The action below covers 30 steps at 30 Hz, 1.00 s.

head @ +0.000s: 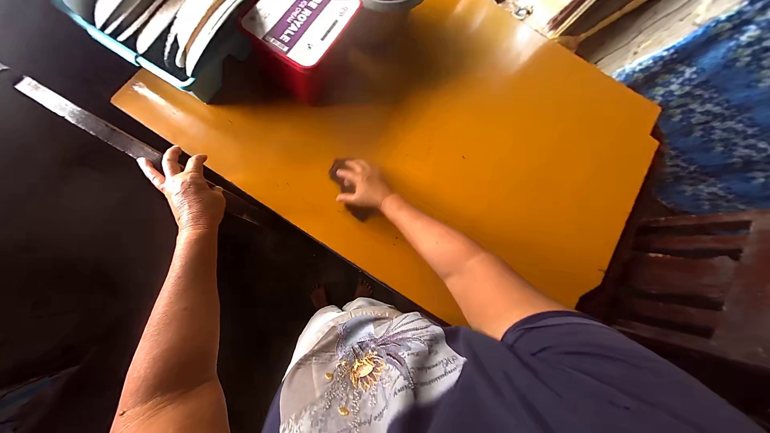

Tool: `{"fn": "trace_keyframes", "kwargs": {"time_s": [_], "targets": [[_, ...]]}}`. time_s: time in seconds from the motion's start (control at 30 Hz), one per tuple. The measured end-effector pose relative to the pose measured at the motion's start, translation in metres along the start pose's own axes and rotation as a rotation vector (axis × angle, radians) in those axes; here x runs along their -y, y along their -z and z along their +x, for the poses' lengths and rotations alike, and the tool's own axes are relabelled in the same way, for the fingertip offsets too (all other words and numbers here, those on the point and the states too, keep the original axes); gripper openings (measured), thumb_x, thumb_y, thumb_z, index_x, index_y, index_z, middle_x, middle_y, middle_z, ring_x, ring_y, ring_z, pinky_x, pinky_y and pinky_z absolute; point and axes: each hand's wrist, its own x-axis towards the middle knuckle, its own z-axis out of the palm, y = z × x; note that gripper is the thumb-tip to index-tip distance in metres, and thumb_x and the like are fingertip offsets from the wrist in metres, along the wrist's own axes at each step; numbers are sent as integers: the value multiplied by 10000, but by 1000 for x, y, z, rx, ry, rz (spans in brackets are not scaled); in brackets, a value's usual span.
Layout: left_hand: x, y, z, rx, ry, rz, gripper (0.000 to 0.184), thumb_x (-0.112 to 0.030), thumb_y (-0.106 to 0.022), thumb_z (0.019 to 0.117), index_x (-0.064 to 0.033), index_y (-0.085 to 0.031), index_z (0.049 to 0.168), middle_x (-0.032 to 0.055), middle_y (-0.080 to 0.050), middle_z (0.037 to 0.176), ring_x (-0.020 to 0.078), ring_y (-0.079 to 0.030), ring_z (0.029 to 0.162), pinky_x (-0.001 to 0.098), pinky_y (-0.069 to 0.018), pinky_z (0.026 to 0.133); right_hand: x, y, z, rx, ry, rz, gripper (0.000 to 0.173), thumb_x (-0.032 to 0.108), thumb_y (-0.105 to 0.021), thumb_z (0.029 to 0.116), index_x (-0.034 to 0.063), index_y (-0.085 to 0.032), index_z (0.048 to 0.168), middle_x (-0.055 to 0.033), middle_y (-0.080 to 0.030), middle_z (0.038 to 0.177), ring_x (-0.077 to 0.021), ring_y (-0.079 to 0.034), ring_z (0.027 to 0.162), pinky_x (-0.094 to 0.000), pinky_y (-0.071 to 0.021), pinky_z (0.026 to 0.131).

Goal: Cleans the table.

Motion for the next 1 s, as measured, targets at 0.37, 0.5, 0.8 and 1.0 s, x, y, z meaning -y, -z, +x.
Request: {"fn": "trace_keyframes", "kwargs": {"time_s": [0.37,0.5,0.8,1.0], "targets": [[8,-4,-3,34,-71,-34,550,-15,-721,835,-23,-594,1370,294,-315,1602,534,-167,1512,693,-150,1204,-21,15,-217,-142,21,481,313,-64,-652,828,-22,-769,1115,-226,-696,1256,-347,-651,1210,-483,-500,1056],[51,-37,14,-46,-161,-3,486,-124,-711,860,-9,-633,1326,296,-342,1574,506,-213,1496,668,-87,1215,-92,71,-289,-477,-457,459,328,-22,-638,892,-15,-728,1208,-201,-678,1308,-301,-645,1231,-445,-496,1073],[-25,8,-15,48,47,16,517,-21,-733,860,27,-599,1357,304,-319,1581,447,-233,1510,565,-172,1227,-155,3,-329,-543,-1027,113,644,247,-720,886,88,-543,1485,-281,-436,1546,-493,-394,1433,-662,-353,1129],[-19,3,-13,128,45,58,578,-49,-685,907,38,-502,1448,317,-468,1484,429,-429,1421,542,-319,1180,-68,-44,-275,-644,-613,138,348,63,-676,886,78,-749,1227,-231,-646,1345,-412,-591,1282,-568,-460,1082]]}}
